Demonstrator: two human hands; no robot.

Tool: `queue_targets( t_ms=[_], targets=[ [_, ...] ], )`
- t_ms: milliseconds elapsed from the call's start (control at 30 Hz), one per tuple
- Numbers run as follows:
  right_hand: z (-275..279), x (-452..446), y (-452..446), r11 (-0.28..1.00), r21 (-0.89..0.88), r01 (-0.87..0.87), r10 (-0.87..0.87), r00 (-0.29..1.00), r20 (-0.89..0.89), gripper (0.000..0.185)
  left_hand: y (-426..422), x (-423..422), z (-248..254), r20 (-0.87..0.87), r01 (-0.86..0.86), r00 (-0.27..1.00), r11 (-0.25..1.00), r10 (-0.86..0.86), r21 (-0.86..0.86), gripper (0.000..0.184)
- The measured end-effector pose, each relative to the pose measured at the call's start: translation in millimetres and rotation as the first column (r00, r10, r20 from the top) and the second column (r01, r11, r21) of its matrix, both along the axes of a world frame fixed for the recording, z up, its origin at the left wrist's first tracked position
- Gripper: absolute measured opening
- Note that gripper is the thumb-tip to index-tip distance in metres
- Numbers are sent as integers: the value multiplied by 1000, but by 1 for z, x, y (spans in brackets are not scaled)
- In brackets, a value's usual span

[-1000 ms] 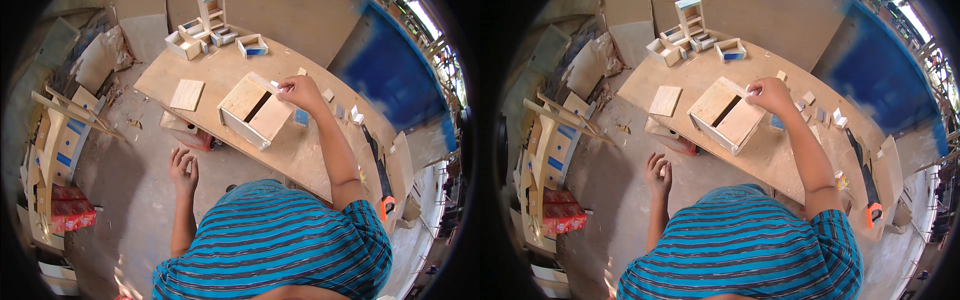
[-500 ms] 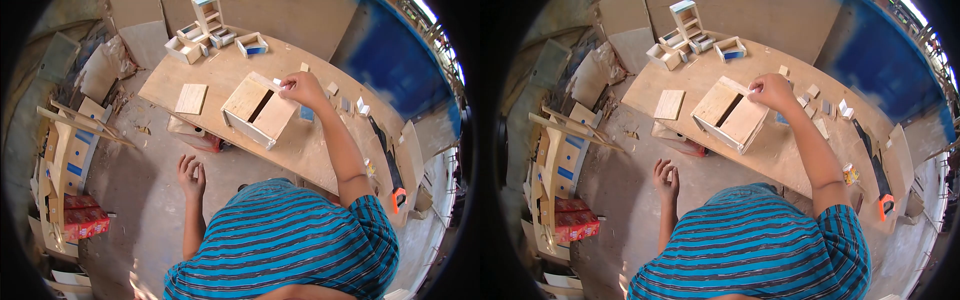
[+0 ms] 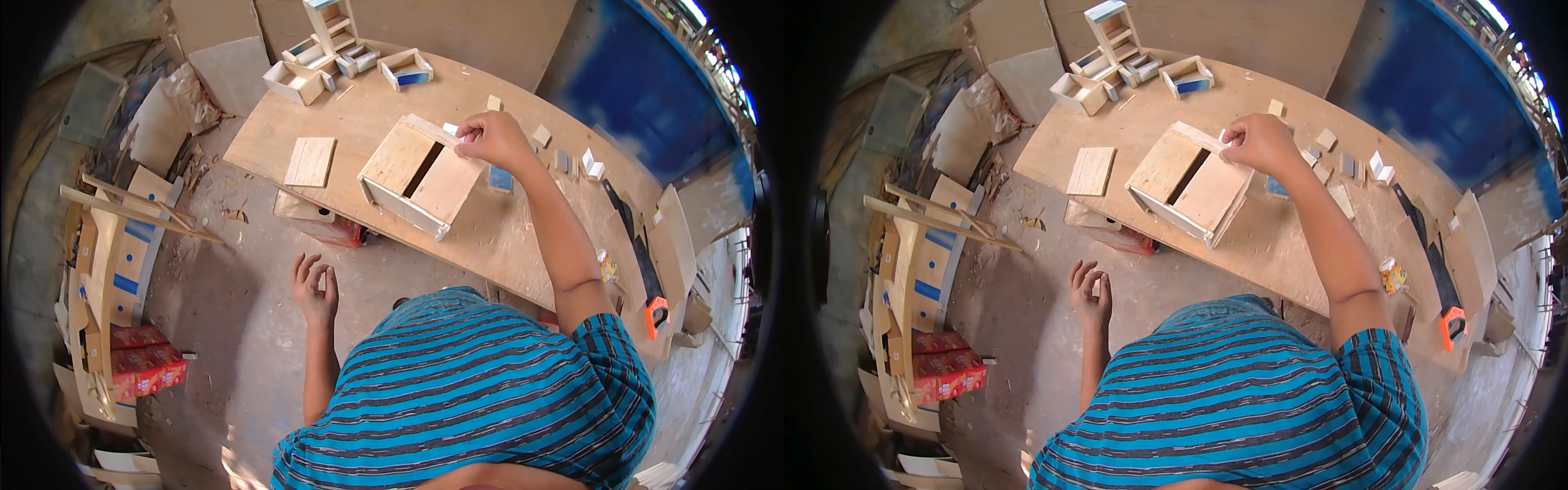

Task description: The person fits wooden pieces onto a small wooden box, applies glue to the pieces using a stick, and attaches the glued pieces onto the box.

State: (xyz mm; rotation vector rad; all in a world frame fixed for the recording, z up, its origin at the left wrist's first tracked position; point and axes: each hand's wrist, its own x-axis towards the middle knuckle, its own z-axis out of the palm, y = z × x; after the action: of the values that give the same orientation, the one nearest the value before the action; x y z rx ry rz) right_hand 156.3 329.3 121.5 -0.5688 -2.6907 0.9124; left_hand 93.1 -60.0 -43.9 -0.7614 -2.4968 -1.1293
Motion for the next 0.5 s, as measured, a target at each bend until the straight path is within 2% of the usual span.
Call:
queue_targets(
  t_ms=[233,500],
  targets=[
    [3,-1,-2,998,-27,49,-49,999,11,30,1,1,1,0,8,1000,1000,-8,-16,1],
    [-4,-3,3,998,-61,19,-18,1000,12,29,2,1,1,7,6,1000,1000,-6,-14,1]
  ],
)
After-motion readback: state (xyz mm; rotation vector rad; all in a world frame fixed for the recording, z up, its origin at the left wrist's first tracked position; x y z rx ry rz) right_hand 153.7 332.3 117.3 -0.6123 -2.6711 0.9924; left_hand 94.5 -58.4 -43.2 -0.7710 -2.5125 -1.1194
